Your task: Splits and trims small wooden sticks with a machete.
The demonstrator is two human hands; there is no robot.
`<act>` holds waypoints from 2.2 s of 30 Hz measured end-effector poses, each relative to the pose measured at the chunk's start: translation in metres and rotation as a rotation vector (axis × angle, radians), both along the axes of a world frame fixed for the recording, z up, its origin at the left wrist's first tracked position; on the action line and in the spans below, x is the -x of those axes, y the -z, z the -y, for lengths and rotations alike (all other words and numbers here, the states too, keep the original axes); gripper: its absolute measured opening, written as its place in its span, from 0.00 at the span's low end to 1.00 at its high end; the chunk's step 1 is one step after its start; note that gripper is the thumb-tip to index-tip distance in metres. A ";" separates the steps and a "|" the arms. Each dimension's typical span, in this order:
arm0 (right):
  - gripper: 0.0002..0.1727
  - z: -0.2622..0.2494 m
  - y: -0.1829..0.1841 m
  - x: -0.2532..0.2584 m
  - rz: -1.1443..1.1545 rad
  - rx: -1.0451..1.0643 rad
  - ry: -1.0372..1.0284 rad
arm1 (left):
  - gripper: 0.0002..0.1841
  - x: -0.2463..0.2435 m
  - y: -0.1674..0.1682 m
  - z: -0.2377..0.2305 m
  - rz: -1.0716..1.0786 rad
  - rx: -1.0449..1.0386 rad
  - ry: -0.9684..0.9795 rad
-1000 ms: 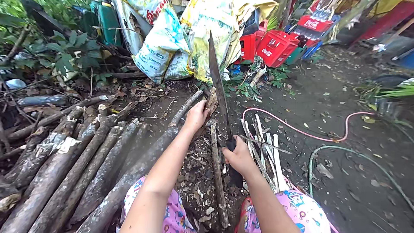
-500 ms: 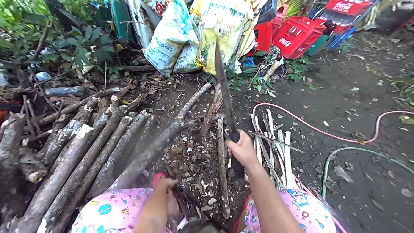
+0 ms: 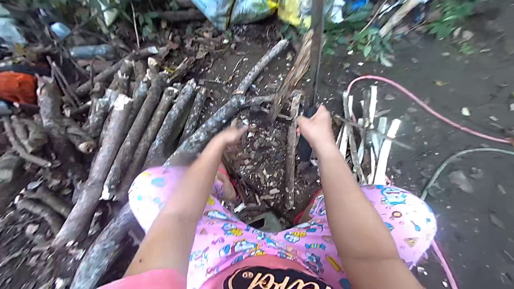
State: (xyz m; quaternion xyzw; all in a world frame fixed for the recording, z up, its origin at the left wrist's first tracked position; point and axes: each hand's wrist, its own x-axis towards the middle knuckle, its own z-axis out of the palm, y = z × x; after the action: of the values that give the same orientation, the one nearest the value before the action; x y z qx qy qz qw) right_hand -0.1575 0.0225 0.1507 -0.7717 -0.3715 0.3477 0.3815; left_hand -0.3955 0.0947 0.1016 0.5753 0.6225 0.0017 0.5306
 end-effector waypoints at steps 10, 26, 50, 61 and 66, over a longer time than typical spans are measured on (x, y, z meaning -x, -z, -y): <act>0.27 -0.023 -0.017 0.038 0.020 -0.031 -0.132 | 0.33 -0.051 -0.100 0.032 0.292 -0.089 0.150; 0.16 0.038 -0.109 -0.019 0.046 -0.601 -0.007 | 0.31 -0.016 -0.136 -0.011 0.412 -0.512 -0.203; 0.19 0.058 -0.086 -0.013 0.121 -0.264 0.057 | 0.33 0.013 -0.145 -0.005 0.384 -0.525 -0.241; 0.23 0.000 -0.003 -0.007 0.048 -0.029 -0.041 | 0.34 0.009 -0.141 -0.008 0.384 -0.518 -0.259; 0.23 0.037 -0.073 -0.016 0.045 -0.348 0.004 | 0.33 0.022 -0.143 -0.003 0.387 -0.528 -0.268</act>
State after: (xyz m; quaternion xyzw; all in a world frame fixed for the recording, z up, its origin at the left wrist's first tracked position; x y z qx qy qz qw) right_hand -0.1418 -0.0143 0.2236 -0.7023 -0.4329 0.2599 0.5018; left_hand -0.4176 0.0977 0.2444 0.5948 0.5586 0.3413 0.4667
